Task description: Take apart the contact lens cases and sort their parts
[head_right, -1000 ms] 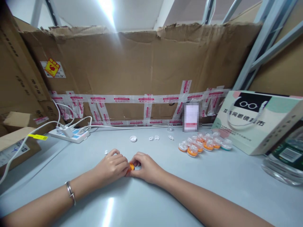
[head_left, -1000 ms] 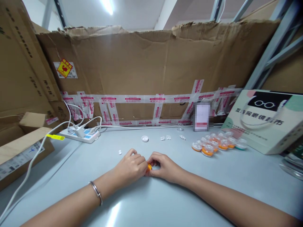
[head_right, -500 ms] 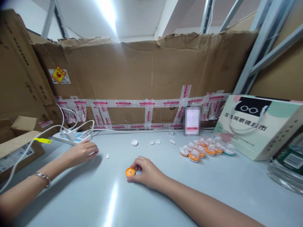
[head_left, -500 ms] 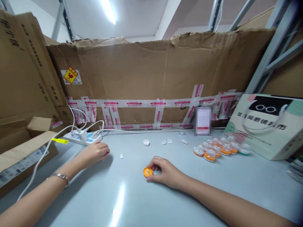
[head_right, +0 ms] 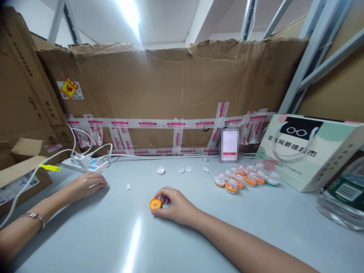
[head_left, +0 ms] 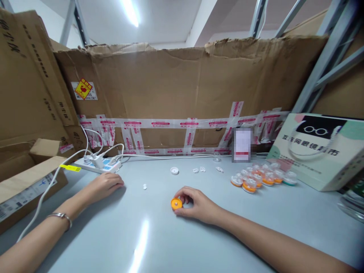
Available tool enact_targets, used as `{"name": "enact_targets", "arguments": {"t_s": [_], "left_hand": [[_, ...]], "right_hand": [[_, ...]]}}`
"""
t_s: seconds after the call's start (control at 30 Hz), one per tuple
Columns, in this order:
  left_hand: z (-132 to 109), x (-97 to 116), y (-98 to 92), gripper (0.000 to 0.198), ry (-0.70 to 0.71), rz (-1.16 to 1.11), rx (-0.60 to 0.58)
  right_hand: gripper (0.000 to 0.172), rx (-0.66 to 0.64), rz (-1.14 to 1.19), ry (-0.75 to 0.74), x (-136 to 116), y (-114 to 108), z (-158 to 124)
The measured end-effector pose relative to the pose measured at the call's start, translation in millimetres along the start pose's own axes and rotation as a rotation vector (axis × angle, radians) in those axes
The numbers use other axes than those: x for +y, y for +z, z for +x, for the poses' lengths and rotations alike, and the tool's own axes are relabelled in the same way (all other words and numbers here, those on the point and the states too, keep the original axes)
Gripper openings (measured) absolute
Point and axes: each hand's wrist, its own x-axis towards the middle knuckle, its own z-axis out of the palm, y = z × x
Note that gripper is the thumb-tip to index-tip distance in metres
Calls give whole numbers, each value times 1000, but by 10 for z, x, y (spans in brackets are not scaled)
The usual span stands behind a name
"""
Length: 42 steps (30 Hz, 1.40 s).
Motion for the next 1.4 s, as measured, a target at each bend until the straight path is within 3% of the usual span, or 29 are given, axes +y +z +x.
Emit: {"name": "enact_targets", "arguments": {"t_s": [0.1,0.17,0.33,0.43,0.53,0.67,0.83,0.97,1.13,1.27,1.4], "left_hand": [[88,165,-99,26,-19,-35,183],[208,421,-144,23,24,-31,290],[556,1233,-107,17,380,25,284],[665,1482,-55,18,472,24,264],[709,1448,-29,21,464,4,270],[776,1064,17,25,365,84,235],[876,508,175,26,183,268,-10],[924,363,285,29,98,252,-116],[973,540,233,28,1,138,-110],[962,1000,88,19,20,-158,-65],[905,1499,74,16,122,-357,-157]], "right_hand": [[24,44,65,-3,-8,-11,7],[24,93,77,-34,-18,-16,11],[23,97,62,-149,-63,-11,-15],[24,64,76,-160,-65,4,-32],[34,54,140,-80,-35,7,-20],[57,131,176,7,0,-42,25],[37,206,148,-1,0,-138,46],[30,224,133,-14,20,-155,40],[29,217,120,-12,29,-168,35],[30,239,120,-6,26,-206,45],[31,254,127,-8,43,-208,59]]}}
